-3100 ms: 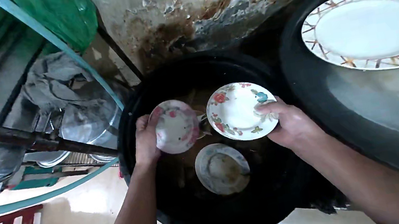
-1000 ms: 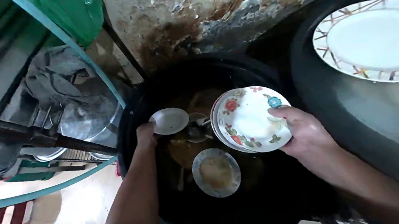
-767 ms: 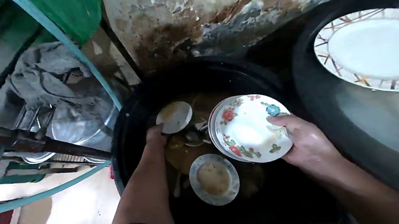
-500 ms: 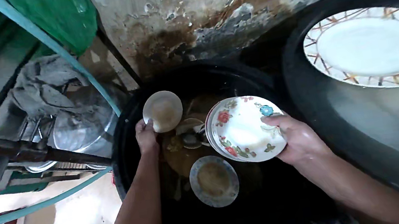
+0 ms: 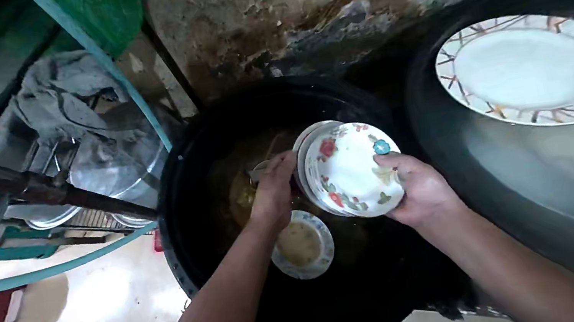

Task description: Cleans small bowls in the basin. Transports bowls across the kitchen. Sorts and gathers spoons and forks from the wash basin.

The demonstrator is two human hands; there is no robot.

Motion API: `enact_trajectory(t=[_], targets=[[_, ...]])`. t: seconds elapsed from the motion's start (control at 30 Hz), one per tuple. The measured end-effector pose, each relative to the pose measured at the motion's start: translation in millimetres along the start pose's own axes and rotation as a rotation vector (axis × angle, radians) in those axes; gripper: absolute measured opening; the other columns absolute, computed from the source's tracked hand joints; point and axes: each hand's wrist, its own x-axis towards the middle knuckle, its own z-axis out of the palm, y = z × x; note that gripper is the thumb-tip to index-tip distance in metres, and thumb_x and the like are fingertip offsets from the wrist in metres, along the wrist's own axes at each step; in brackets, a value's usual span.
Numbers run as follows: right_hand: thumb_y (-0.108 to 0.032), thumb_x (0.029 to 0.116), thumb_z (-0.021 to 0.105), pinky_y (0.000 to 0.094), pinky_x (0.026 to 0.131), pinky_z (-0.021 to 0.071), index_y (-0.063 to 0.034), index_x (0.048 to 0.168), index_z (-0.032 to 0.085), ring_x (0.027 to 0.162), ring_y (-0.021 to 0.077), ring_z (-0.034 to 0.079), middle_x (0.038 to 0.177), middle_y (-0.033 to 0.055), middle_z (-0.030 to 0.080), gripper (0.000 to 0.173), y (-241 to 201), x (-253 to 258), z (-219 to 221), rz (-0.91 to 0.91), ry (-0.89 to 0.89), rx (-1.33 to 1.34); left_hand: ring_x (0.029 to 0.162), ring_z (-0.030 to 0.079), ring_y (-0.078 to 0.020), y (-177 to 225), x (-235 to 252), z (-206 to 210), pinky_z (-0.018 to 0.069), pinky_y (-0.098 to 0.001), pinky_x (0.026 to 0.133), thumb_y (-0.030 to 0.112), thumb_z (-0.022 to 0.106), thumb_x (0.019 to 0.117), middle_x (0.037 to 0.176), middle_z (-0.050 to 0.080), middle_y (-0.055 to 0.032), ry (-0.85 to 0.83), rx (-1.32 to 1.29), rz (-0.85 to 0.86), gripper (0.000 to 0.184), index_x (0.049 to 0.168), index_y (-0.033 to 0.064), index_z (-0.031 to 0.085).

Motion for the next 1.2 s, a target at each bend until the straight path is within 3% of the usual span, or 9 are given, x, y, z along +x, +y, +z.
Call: enact_trajectory(t=[0.1, 0.17, 0.27, 0.4, 0.53, 0.73, 0.83, 0.97, 1.2], targets=[[-0.023, 0.1011, 0.043, 0.0437, 0.072, 0.0631, -0.0140, 0.118, 0.061, 0.090, 0.0215, 0.074, 0.103, 0.0095, 0.073, 0.027, 0.9, 1.7, -3.8, -0.011, -0.041, 0.019, 0.096, 0.071, -0.0191, -10.4, 5.3, -20.8, 0.0595, -0.0375, 0.084, 0.039, 0.024, 0.1138, 0.112, 0.071, -0.0110, -0.087, 0.220, -0.097, 0.053, 0.135, 0.0048, 0.057], [-0.022, 0.1018, 0.043, 0.0433, 0.075, 0.0629, -0.0130, 0.116, 0.060, 0.091, 0.0208, 0.073, 0.103, 0.0093, 0.072, 0.024, 0.8, 2.0, -2.7, -0.026, -0.027, 0.051, 0.111, 0.067, -0.0282, -28.1, 9.4, -43.4, 0.0545, -0.0471, 0.097, 0.027, 0.045, 0.1110, 0.123, 0.069, -0.0172, -0.091, 0.962, -0.099, 0.039, 0.134, 0.0026, 0.064], [-0.023, 0.1015, 0.042, 0.0449, 0.079, 0.0622, -0.0131, 0.119, 0.060, 0.095, 0.0214, 0.073, 0.106, 0.0098, 0.072, 0.027, -0.3, 2.4, -1.7, -0.042, -0.019, 0.128, 0.125, 0.060, -0.0405, -63.1, 3.0, -55.1, 0.0485, -0.0628, 0.102, 0.053, 0.063, 0.0981, 0.136, 0.062, -0.0212, -0.103, 1.434, -0.315, 0.059, 0.135, 0.0070, 0.063], [-0.023, 0.1030, 0.042, 0.0463, 0.083, 0.0609, -0.0141, 0.123, 0.058, 0.099, 0.0221, 0.071, 0.110, 0.0094, 0.070, 0.027, -0.8, 1.6, 1.4, -0.082, 0.049, 0.115, 0.130, 0.056, -0.0377, -56.9, -5.4, -50.6, 0.0469, -0.0570, 0.107, 0.028, 0.066, 0.1009, 0.144, 0.055, -0.0203, -0.167, 1.304, -0.246, 0.043, 0.137, 0.0043, 0.061], [-0.014, 0.1014, 0.050, 0.0473, 0.088, 0.0590, -0.0173, 0.146, 0.044, 0.109, 0.0236, 0.068, 0.124, 0.0107, 0.065, 0.045, 1.2, 3.3, 5.0, -0.131, 0.169, 0.011, 0.108, 0.068, -0.0266, 1.0, -26.2, -70.8, 0.0532, -0.0503, 0.098, 0.020, 0.065, 0.1022, 0.119, 0.070, -0.0149, -0.076, 1.059, 0.039, 0.026, 0.123, 0.0053, 0.069], [-0.017, 0.1006, 0.059, 0.0417, 0.079, 0.0617, -0.0183, 0.144, 0.047, 0.098, 0.0202, 0.071, 0.116, 0.0081, 0.068, 0.045, 4.4, 6.8, 5.8, -0.140, 0.206, -0.194, 0.092, 0.069, -0.0143, 45.2, -20.5, -49.6, 0.0595, -0.0374, 0.083, 0.020, 0.062, 0.1030, 0.110, 0.071, -0.0092, 0.182, 0.631, 0.218, 0.028, 0.129, 0.0075, 0.064], [-0.031, 0.1059, 0.054, 0.0425, 0.084, 0.0617, -0.0172, 0.146, 0.047, 0.101, 0.0204, 0.071, 0.118, 0.0075, 0.069, 0.043, 4.7, 3.7, 7.6, -0.106, 0.169, -0.191, 0.117, 0.063, -0.0223, 23.7, 0.5, -11.1, 0.0536, -0.0439, 0.099, 0.023, 0.049, 0.1091, 0.135, 0.061, -0.0157, 0.054, 0.521, 0.130, 0.039, 0.144, 0.0060, 0.053], [-0.037, 0.1085, 0.046, 0.0457, 0.087, 0.0601, -0.0148, 0.142, 0.051, 0.105, 0.0218, 0.070, 0.118, 0.0081, 0.069, 0.040, 4.3, 4.7, 3.8, -0.086, 0.129, -0.094, 0.154, 0.029, -0.0295, 9.9, 28.5, 1.3, 0.0261, -0.0482, 0.125, 0.034, 0.031, 0.1134, 0.166, 0.029, -0.0190, -0.212, 0.616, 0.196, 0.055, 0.157, 0.0010, 0.036], [-0.042, 0.1115, 0.031, 0.0418, 0.094, 0.0591, -0.0149, 0.140, 0.053, 0.110, 0.0165, 0.068, 0.121, 0.0052, 0.069, 0.045, 6.7, 12.7, -6.1, -0.204, -0.022, -0.088, 0.129, 0.058, -0.0424, -9.4, 119.9, -32.0, 0.0447, -0.0607, 0.108, 0.018, 0.058, 0.1048, 0.140, 0.059, -0.0252, -0.226, 1.331, 0.002, 0.049, 0.151, 0.0047, 0.047]])
